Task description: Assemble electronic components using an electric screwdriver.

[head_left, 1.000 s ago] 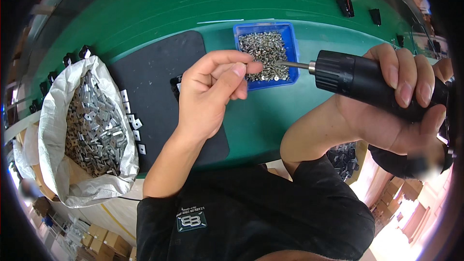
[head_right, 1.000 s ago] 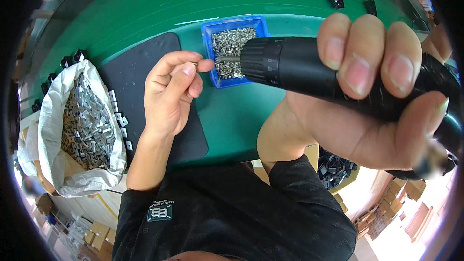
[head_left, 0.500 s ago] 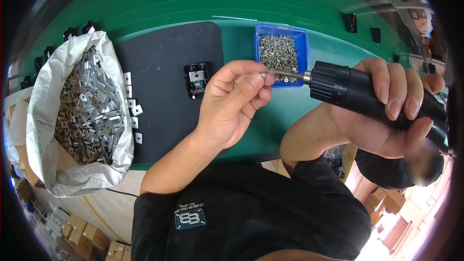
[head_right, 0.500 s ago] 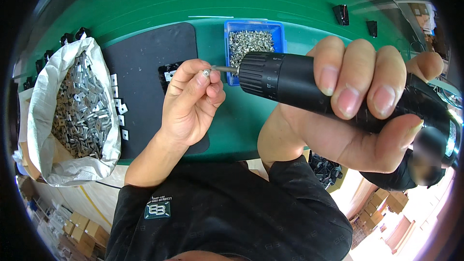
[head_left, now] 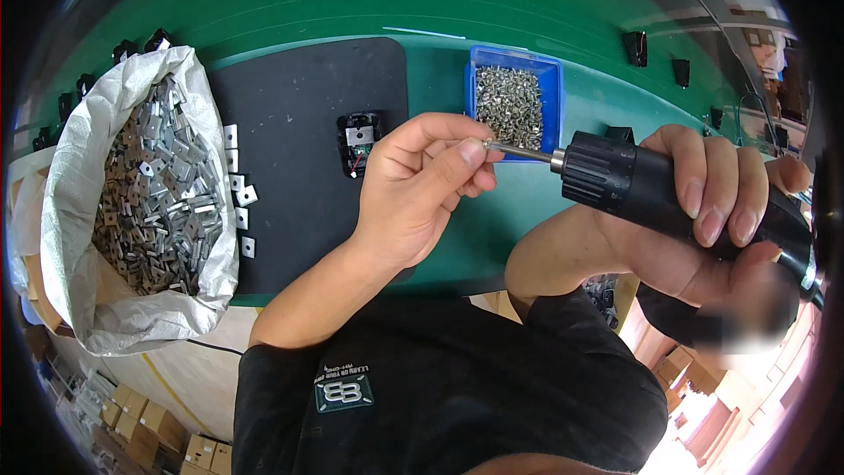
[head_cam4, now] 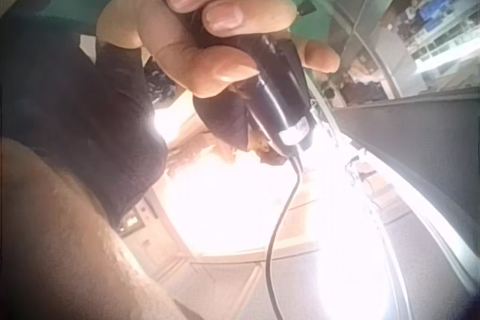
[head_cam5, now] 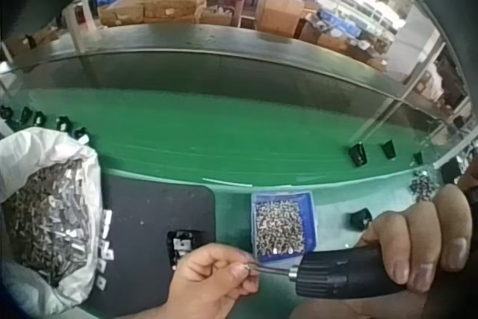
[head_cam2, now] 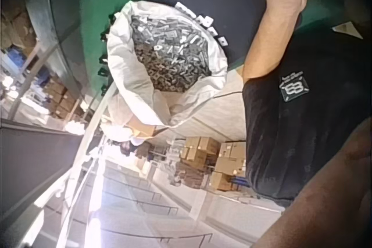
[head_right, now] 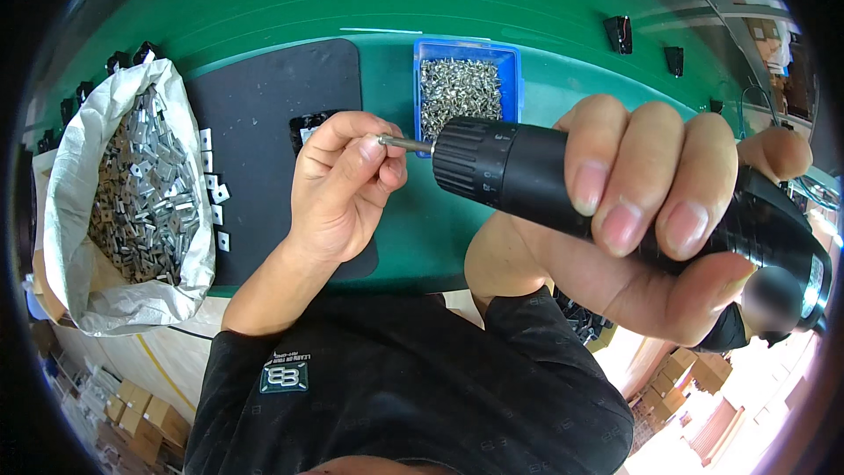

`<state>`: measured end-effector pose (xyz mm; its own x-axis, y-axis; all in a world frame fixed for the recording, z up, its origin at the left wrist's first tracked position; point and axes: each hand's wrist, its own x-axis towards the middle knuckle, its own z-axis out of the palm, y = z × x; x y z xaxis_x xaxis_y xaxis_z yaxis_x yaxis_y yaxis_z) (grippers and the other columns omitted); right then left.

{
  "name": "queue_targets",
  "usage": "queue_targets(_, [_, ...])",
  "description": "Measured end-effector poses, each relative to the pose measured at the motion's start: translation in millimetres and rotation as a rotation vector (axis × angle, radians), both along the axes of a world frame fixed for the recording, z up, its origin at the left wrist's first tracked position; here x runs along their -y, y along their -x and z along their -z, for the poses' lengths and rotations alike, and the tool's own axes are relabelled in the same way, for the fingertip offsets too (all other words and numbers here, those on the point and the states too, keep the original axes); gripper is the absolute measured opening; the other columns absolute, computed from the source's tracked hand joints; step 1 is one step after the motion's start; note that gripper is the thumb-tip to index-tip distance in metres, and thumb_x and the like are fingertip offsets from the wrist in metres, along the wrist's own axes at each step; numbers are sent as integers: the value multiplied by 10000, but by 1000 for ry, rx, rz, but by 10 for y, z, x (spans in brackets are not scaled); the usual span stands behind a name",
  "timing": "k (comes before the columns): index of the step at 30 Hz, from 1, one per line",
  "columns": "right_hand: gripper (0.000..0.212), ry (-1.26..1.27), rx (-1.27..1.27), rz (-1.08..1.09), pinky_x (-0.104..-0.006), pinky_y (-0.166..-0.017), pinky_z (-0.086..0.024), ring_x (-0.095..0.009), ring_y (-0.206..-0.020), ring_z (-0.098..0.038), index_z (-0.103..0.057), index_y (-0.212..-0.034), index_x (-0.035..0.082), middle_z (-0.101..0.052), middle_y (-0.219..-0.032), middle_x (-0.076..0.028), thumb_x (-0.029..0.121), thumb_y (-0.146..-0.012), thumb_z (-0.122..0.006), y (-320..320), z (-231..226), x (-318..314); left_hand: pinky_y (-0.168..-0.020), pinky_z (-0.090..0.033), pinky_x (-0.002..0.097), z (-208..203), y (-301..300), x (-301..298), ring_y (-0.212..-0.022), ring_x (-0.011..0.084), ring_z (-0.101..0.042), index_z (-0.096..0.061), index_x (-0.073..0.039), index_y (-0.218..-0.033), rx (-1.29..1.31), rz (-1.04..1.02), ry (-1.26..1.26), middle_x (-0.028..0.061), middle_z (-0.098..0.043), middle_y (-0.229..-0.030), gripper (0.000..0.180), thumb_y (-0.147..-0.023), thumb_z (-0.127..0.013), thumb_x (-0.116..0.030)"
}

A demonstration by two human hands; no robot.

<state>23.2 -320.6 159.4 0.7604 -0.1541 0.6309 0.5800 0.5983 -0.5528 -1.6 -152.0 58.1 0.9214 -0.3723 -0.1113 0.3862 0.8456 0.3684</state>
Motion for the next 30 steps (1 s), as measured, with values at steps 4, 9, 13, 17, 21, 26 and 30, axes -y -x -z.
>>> queue_targets(4, [486,27,0,32,-263,-659,-468,-96,-644,-576,-466,-1232,48,-582,-785,19,201,-822,-676,31,-12,-84,-685,-517,230,8,27,-37,-795,119,-660,-638,0,-1073,67,-53,-141,96,-695,-953,135,-955,-580,-33])
queue_targets(9, [476,38,30,17,-228,-628,-471,-68,-607,-570,-528,-1224,68,-583,-761,41,209,-809,-714,1,31,-209,-684,-515,234,-33,43,-102,-787,124,-665,-639,9,-1054,94,-117,-259,93,-698,-948,123,-946,-589,-21])
queue_targets(13, [446,5,131,-19,-214,-618,-497,-59,-598,-593,-587,-1178,100,-606,-735,55,189,-773,-754,-38,76,-310,-755,-528,275,-67,12,-200,-852,158,-636,-584,17,-1094,107,-14,-316,172,-652,-1078,221,-1007,-497,-168])
queue_targets(17, [446,-27,102,-62,-219,-618,-501,-67,-601,-599,-587,-1170,94,-612,-736,49,191,-769,-757,-16,55,-251,-788,-512,311,72,0,-409,-902,195,-654,-558,32,-1172,8,-118,-253,170,-663,-1093,422,-1048,-373,-327])
queue_targets(21, [442,-3,75,-44,-213,-638,-500,-78,-599,-600,-582,-1157,74,-613,-734,43,192,-766,-753,-42,93,-313,-784,-493,315,375,11,-946,-885,190,-617,-558,32,-1142,456,-499,-488,156,-645,-1041,456,-1005,-469,-393])
queue_targets(26, [452,211,-21,-215,-252,-622,-429,-85,-641,-554,-506,-1241,67,-560,-819,25,186,-837,-670,-121,209,-523,-1069,-291,480,308,-43,-1117,-1352,355,-359,-272,-70,-1509,915,25,-1762,125,-343,-1526,1165,-535,-889,-238])
queue_targets(30, [505,286,-4,-201,-299,-605,-417,-132,-629,-521,-422,-1320,93,-535,-816,-11,203,-873,-630,-157,394,-795,-1011,-342,462,528,-66,-1037,-1230,310,-480,-406,-93,-1420,905,-88,-1783,111,-503,-1367,988,-561,-878,-223])
